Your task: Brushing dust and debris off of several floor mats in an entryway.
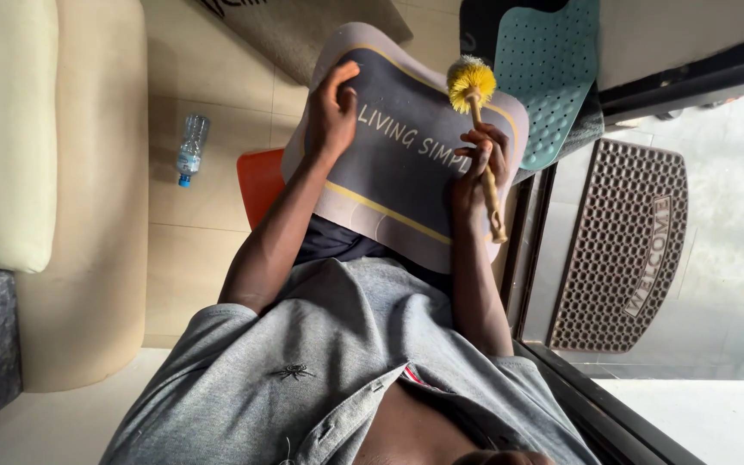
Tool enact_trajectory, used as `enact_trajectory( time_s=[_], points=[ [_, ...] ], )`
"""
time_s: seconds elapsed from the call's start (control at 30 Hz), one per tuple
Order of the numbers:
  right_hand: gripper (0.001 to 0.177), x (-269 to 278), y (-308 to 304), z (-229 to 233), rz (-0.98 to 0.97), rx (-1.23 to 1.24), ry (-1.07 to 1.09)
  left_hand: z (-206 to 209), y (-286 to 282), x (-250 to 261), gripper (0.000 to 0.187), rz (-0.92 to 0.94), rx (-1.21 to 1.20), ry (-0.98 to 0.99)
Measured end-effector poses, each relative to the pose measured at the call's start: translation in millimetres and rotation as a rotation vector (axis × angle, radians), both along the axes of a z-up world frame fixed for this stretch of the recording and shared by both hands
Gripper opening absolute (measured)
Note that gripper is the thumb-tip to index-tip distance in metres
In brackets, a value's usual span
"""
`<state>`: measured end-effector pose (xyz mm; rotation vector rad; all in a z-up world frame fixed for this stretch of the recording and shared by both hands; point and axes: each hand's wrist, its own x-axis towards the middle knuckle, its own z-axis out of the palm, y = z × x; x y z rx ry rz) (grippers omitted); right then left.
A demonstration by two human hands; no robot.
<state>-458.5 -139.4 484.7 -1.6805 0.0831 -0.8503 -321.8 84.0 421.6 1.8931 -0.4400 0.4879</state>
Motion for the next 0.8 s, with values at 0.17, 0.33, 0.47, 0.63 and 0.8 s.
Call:
enact_trajectory(
  time_s=[0.17,0.33,0.47,0.63,0.8],
  points=[
    [0.063,2.9,-6.1,-6.1,0.137,0.141,-0.076,-12.4,3.3,5.4,0.036,0.035,-0.408,0.301],
    [0.064,8.8,-20.5,-25.7,0.198,0.315,-0.074,-22.5,7.0,13.7,0.035,-0.121,-0.764,0.33],
    [0.061,5.8,-23.1,-22.7,0.209,0.404,-0.03,-10.5,11.5,10.3,0.047,-0.163,-0.792,0.412],
    [0.06,6.5,-23.7,-24.3,0.229,0.388,-0.047,-1.2,18.8,31.2,0.082,-0.243,-0.672,0.521],
    [0.061,4.4,-24.2,-21.2,0.251,0.374,-0.03,19.0,34.1,56.1,0.103,-0.509,-0.605,0.583]
  ],
)
